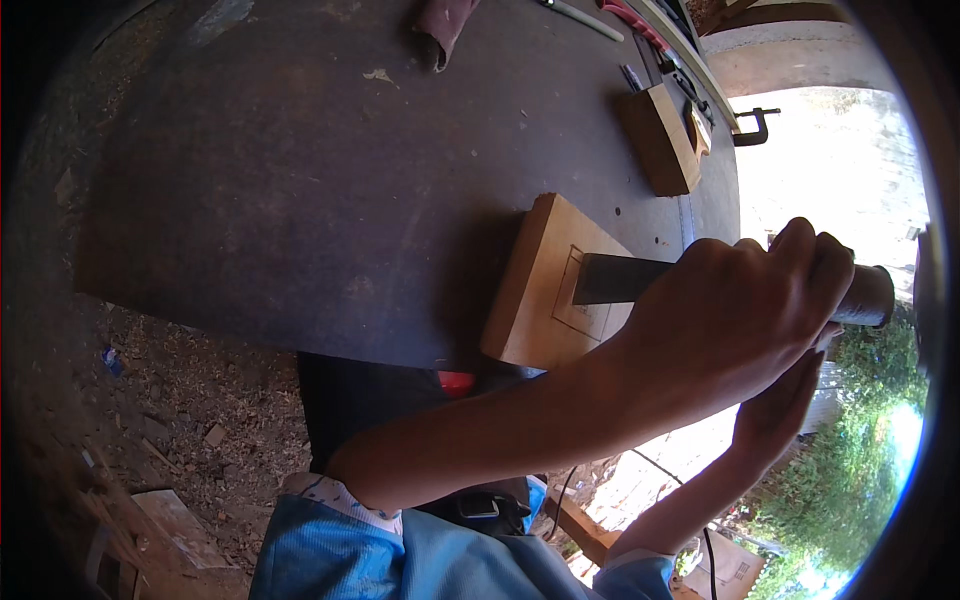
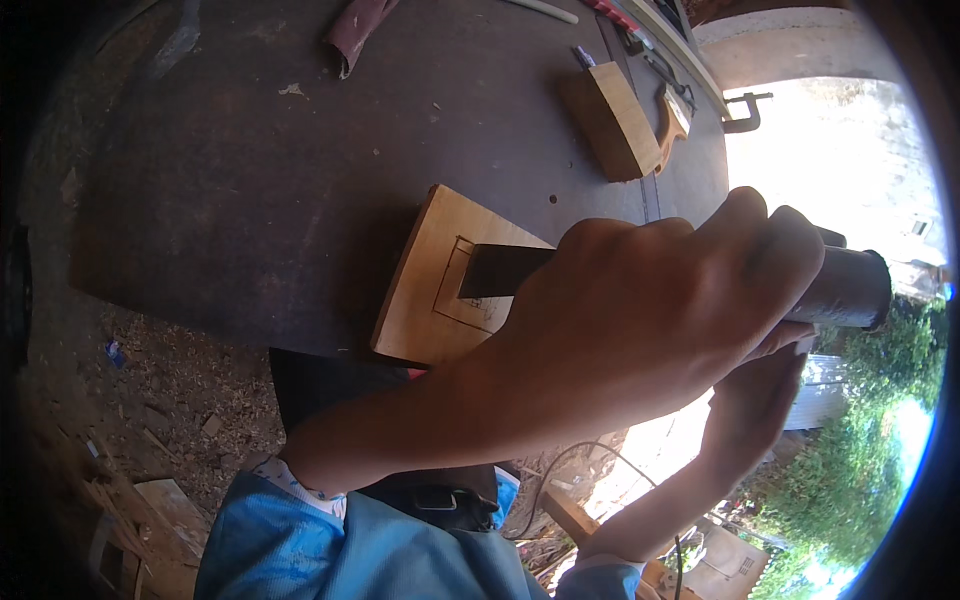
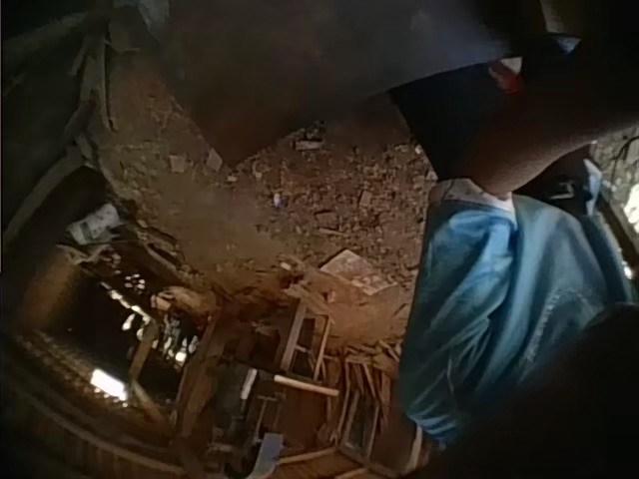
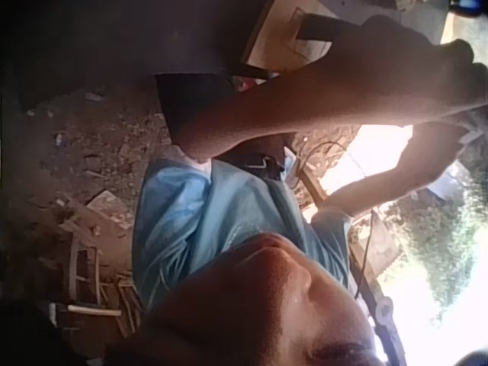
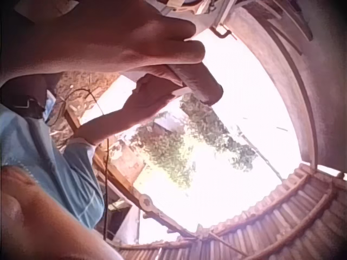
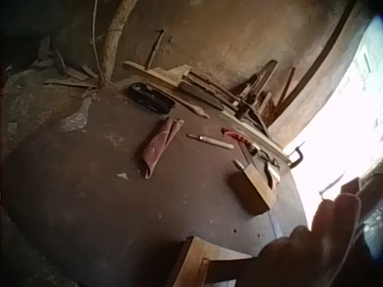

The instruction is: Using a chisel and hammer to cut a rectangular mortise into a wooden block.

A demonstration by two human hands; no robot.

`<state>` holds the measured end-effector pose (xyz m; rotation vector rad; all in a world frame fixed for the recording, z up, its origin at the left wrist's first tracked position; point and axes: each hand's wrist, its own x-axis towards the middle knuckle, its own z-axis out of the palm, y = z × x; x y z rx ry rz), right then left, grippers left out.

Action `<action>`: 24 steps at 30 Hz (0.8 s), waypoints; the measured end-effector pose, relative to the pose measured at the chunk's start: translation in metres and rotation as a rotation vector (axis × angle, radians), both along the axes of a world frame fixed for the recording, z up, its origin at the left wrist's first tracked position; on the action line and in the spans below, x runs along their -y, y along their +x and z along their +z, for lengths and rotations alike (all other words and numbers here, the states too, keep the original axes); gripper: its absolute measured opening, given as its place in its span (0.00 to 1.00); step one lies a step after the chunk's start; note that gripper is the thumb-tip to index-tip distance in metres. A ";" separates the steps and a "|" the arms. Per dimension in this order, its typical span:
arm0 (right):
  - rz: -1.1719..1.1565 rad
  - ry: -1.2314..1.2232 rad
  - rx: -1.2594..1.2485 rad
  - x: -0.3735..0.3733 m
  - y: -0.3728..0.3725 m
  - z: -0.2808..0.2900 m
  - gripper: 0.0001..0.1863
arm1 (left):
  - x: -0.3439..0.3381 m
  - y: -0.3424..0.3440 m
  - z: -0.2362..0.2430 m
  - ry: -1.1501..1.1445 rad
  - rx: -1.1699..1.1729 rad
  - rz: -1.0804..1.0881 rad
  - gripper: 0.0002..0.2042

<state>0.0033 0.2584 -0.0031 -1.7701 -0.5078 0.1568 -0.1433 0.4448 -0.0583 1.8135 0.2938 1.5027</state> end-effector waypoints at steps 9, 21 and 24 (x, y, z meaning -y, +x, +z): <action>0.321 0.472 0.276 0.020 0.016 0.129 0.27 | -0.004 -0.002 -0.004 0.026 -0.064 0.046 0.20; 0.170 -0.270 1.002 -0.022 0.014 0.118 0.27 | -0.007 -0.002 -0.006 0.040 -0.134 0.095 0.22; -0.205 -0.833 0.494 -0.034 0.001 0.112 0.27 | -0.008 0.001 -0.001 0.039 -0.081 0.095 0.23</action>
